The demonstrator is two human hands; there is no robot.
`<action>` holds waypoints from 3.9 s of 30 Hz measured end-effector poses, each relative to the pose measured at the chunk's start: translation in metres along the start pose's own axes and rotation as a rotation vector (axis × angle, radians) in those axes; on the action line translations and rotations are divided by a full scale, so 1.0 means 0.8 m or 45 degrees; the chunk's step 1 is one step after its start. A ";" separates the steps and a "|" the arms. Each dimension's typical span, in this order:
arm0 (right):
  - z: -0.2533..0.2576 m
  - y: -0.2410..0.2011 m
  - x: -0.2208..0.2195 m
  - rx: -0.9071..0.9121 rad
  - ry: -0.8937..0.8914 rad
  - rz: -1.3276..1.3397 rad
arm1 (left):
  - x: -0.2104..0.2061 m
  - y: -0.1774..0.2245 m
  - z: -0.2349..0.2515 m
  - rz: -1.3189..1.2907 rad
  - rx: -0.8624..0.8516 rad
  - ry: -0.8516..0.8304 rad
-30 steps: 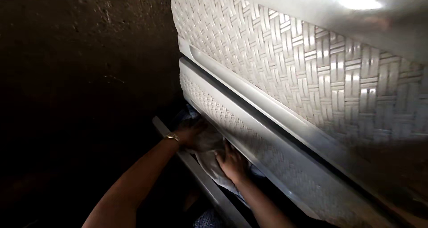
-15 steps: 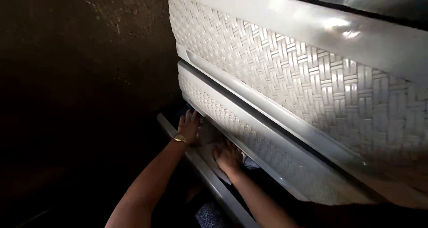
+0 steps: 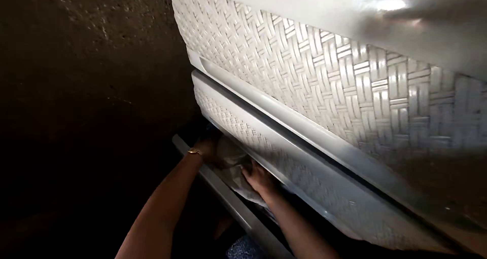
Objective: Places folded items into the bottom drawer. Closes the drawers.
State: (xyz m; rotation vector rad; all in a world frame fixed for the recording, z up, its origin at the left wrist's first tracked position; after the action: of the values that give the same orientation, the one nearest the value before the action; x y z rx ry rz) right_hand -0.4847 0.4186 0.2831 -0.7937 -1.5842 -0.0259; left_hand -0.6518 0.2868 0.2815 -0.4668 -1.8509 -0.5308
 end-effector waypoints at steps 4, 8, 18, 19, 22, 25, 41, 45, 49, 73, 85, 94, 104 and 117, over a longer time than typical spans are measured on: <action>-0.003 0.000 0.002 -0.027 0.025 -0.062 | 0.011 0.003 -0.014 -0.025 0.002 0.186; -0.010 -0.006 0.007 0.095 0.224 -0.166 | 0.031 0.032 -0.065 -0.089 0.114 0.323; -0.100 0.010 -0.016 0.741 0.159 -0.179 | -0.001 0.090 -0.118 -0.219 0.023 0.101; -0.107 0.014 -0.017 0.739 0.085 -0.212 | 0.000 0.092 -0.117 -0.194 0.057 0.083; -0.101 0.016 -0.020 0.702 0.042 -0.290 | -0.003 0.098 -0.102 -0.155 0.166 0.061; -0.096 0.015 -0.022 0.691 0.082 -0.280 | -0.012 0.097 -0.091 -0.109 0.220 0.063; -0.092 0.064 0.009 0.153 -0.015 -0.158 | -0.022 0.058 -0.178 -0.353 -0.177 1.066; -0.100 0.064 0.019 0.224 -0.059 -0.051 | -0.015 0.067 -0.154 -0.144 -0.021 0.468; -0.171 0.040 0.022 0.312 -0.143 0.057 | -0.025 0.079 -0.166 -0.224 -0.166 0.652; -0.131 0.060 0.035 0.347 -0.011 -0.241 | -0.006 0.134 -0.102 -0.271 -0.337 0.988; -0.229 0.054 0.054 0.747 0.760 0.311 | -0.005 0.134 -0.095 -0.353 -0.070 0.876; -0.198 0.111 0.015 0.248 0.504 0.553 | -0.011 0.105 -0.116 -0.750 -0.027 1.525; -0.154 0.144 0.027 0.167 0.580 0.603 | -0.020 0.129 -0.077 -0.982 -0.044 1.822; -0.128 0.157 0.034 0.193 0.637 0.490 | -0.029 0.130 -0.045 -1.208 -0.025 1.756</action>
State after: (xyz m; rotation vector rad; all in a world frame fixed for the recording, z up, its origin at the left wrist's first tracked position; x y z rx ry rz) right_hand -0.3327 0.4804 0.2743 -0.8797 -0.9364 0.1610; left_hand -0.5592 0.3502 0.2841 0.7199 -0.5878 -1.1111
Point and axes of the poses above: each hand's wrist, its own z-axis towards the middle knuckle, its own x-axis out of the back of the hand, y = z × x, the point moved 10 cm from there along z, towards the middle knuckle, and after that the axes turned 10 degrees about y, right-handed, at the moved point
